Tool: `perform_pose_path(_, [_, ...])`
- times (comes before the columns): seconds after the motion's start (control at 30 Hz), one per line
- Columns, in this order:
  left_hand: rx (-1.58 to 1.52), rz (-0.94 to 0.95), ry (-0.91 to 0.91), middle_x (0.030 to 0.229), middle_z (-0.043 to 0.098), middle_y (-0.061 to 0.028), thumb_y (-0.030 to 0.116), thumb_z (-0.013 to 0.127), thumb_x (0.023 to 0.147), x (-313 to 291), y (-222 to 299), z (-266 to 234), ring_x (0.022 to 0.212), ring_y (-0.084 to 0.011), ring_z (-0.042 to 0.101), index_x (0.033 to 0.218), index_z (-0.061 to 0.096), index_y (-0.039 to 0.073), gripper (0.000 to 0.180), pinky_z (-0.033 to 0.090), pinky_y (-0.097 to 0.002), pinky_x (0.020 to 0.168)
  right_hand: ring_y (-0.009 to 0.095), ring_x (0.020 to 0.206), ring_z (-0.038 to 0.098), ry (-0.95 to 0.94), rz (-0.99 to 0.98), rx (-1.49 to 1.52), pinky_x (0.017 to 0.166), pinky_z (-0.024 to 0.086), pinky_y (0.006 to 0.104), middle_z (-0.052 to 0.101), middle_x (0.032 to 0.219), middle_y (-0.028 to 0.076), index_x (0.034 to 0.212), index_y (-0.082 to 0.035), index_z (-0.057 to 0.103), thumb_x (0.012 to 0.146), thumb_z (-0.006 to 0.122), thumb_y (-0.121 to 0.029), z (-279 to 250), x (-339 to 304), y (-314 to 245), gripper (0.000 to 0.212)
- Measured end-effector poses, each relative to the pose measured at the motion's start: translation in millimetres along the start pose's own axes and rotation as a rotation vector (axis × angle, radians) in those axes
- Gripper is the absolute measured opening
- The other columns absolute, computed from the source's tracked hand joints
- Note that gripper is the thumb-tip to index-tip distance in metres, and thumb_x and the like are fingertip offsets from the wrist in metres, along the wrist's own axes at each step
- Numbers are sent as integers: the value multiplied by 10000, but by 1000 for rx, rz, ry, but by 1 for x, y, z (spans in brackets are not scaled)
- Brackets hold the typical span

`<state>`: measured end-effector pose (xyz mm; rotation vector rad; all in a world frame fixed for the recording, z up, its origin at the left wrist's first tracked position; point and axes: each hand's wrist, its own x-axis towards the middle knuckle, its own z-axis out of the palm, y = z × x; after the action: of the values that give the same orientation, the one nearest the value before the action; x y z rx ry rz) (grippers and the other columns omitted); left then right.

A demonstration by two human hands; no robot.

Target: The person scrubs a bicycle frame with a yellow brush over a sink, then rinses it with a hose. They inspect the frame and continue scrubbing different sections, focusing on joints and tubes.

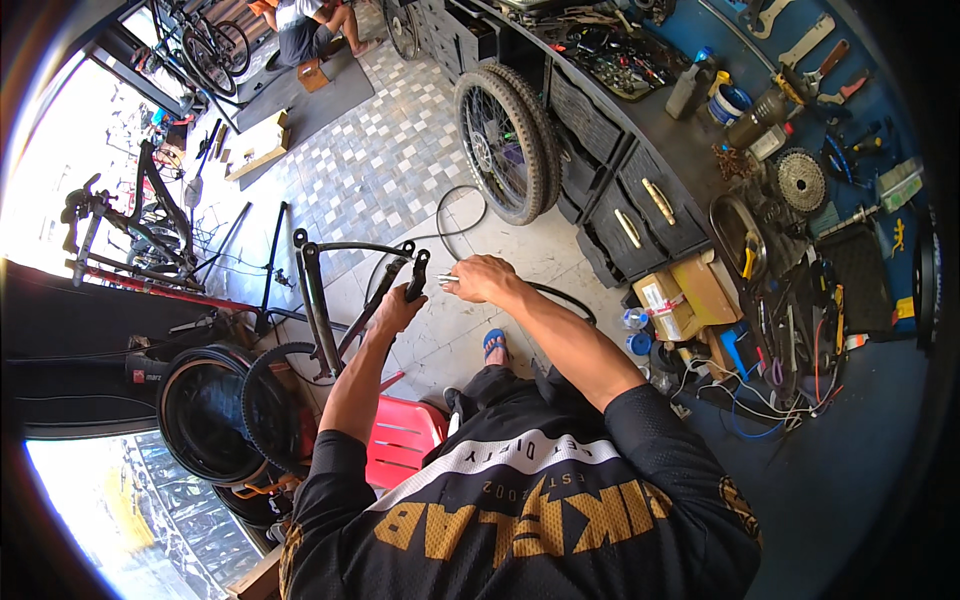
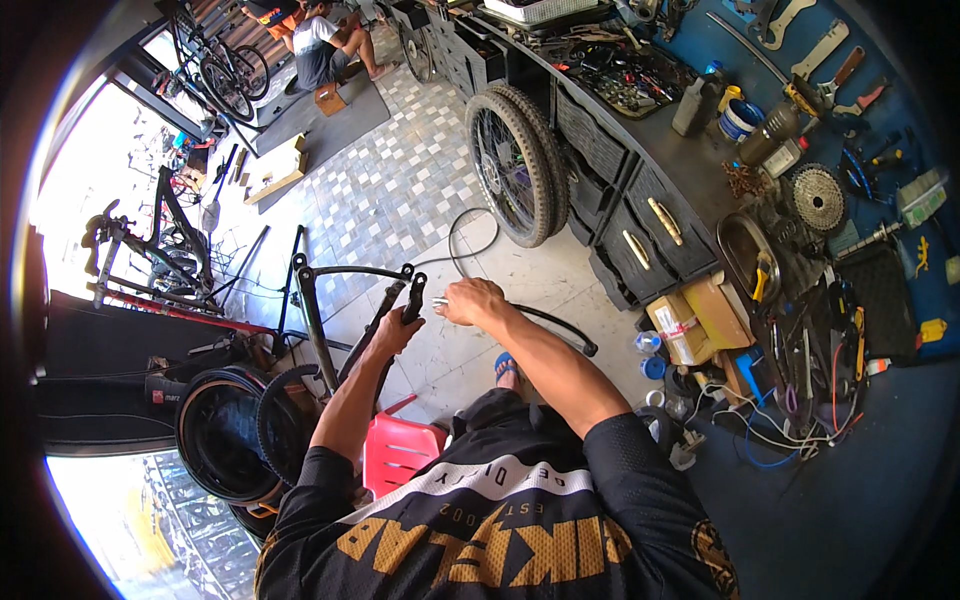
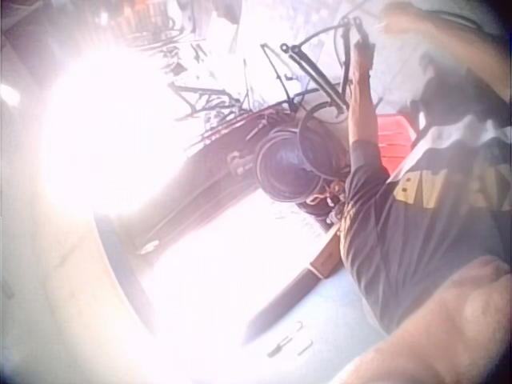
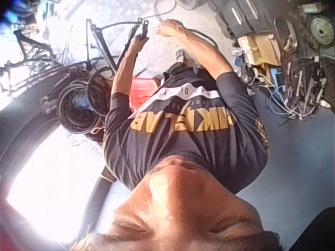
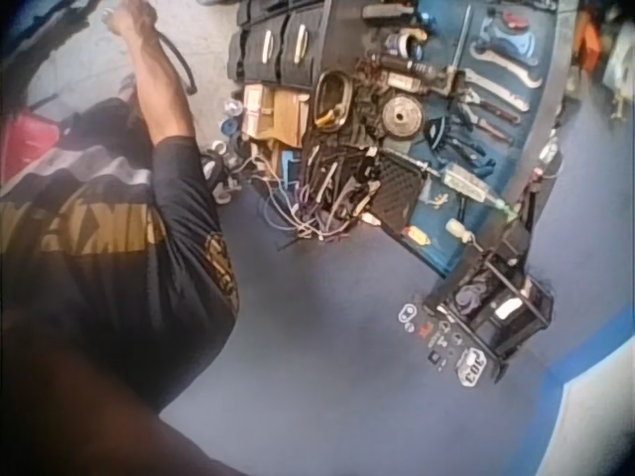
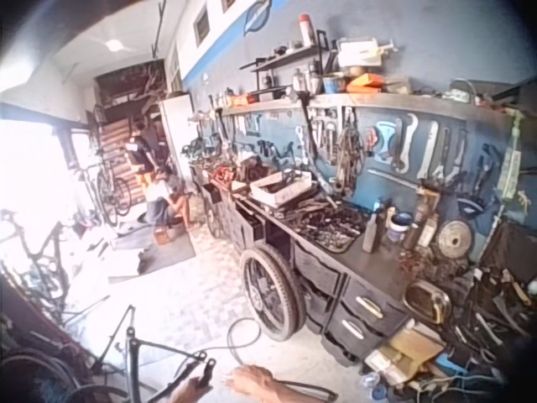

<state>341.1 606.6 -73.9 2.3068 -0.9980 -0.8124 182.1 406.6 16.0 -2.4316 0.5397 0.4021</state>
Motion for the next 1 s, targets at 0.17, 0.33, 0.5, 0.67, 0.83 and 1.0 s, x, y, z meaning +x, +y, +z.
perform_pose_path(0.17, [44, -63, -31, 566, 564, -68, 347, 774, 896, 0, -4, -1, 425, -180, 569, 902, 614, 5, 378, 461, -367, 405, 369, 1129, 680, 96, -8, 39, 968, 539, 482, 728, 1156, 188, 1146, -107, 737, 976, 614, -490, 2, 2, -4, 437])
perform_pose_path(0.33, [-95, -224, -130, 587, 567, -53, 339, 780, 882, -1, -3, -2, 433, -173, 558, 862, 593, 7, 381, 448, -357, 399, 369, 1033, 722, 145, 31, 99, 914, 565, 474, 753, 1058, 194, 1033, -74, 771, 938, 660, -455, 3, -18, 17, 409])
perform_pose_path(0.5, [-350, -339, -141, 540, 496, -23, 248, 751, 916, -1, 29, 19, 376, -143, 477, 846, 542, 48, 298, 397, -325, 346, 399, 1044, 664, 256, 105, 277, 883, 538, 508, 708, 1064, 207, 1143, -76, 697, 905, 694, -506, 28, -82, 112, 492])
perform_pose_path(0.67, [-533, -268, -213, 540, 462, -4, 248, 744, 940, -7, 104, 48, 379, -123, 447, 837, 511, 75, 307, 387, -313, 350, 381, 1095, 664, 729, 573, 420, 940, 532, 455, 673, 1173, 243, 1299, -14, 600, 861, 689, -168, 80, -204, 262, 473])
perform_pose_path(0.83, [-589, -170, -285, 532, 449, 1, 244, 739, 957, -9, 194, 79, 380, -116, 435, 834, 492, 79, 322, 375, -305, 358, 365, 928, 718, 1314, 1098, 423, 801, 566, 456, 713, 1033, 208, 1191, -8, 607, 932, 651, -207, 94, -344, 375, 330])
perform_pose_path(1.0, [-649, 7, -395, 515, 439, 11, 231, 733, 969, -4, 280, 103, 381, -108, 415, 801, 484, 87, 332, 364, -304, 374, 178, 784, 697, 1536, 942, 1272, 725, 541, 298, 700, 913, 103, 1092, 3, 651, 1031, 602, -212, 88, -401, 423, 229])
